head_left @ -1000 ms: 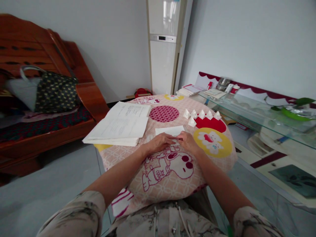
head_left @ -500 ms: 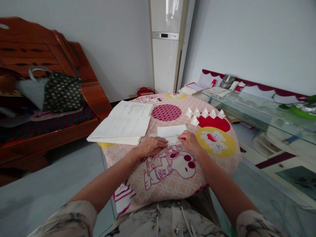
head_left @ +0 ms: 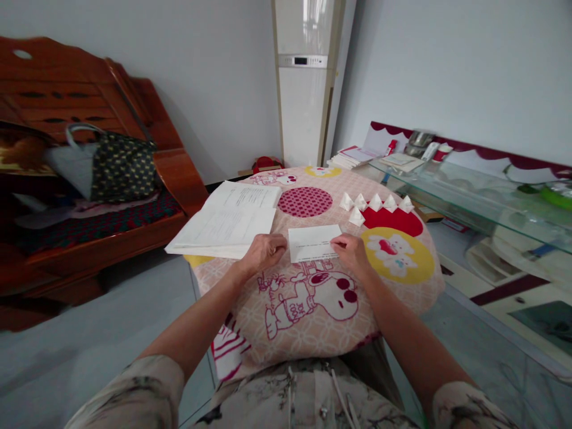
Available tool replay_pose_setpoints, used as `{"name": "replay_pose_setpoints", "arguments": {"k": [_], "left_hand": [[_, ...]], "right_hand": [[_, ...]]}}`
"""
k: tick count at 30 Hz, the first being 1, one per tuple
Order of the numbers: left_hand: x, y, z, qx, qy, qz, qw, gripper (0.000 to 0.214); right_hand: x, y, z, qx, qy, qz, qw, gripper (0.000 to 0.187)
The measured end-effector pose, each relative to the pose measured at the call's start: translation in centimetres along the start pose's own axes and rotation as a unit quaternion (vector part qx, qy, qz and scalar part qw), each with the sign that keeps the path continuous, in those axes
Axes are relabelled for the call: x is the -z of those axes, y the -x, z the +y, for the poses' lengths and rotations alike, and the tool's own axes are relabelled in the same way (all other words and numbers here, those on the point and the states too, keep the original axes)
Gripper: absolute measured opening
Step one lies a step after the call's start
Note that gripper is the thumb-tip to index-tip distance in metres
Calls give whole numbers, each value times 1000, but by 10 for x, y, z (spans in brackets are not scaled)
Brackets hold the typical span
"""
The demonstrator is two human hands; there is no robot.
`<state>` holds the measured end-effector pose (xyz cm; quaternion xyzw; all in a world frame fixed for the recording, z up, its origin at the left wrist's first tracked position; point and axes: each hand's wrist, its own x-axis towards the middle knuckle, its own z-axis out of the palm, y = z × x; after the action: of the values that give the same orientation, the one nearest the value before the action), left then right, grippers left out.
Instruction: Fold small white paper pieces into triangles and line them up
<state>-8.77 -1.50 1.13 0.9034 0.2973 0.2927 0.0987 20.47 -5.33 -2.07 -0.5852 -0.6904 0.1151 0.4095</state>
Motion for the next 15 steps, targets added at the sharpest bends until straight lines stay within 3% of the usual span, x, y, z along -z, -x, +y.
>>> {"name": "replay_pose_setpoints", "arguments": {"k": [3, 5, 8, 12, 15], "left_hand": [[-8, -32, 5, -7, 16, 43, 999, 29], [-23, -49, 7, -30, 29, 9, 999, 31], [-52, -58, 10, -74, 35, -75, 994, 29], [-82, -50, 7, -84, 22, -96, 992, 40], [-89, -45, 4, -72, 24, -91, 993, 45]], "right_hand": [[4, 0, 3, -44, 29, 111, 992, 20], [7, 0, 6, -91, 73, 137, 984, 21], [9, 0, 10, -128, 91, 123, 980, 21], [8, -2, 11, -166, -29, 131, 977, 20], [8, -4, 10, -254, -158, 151, 942, 27]]}}
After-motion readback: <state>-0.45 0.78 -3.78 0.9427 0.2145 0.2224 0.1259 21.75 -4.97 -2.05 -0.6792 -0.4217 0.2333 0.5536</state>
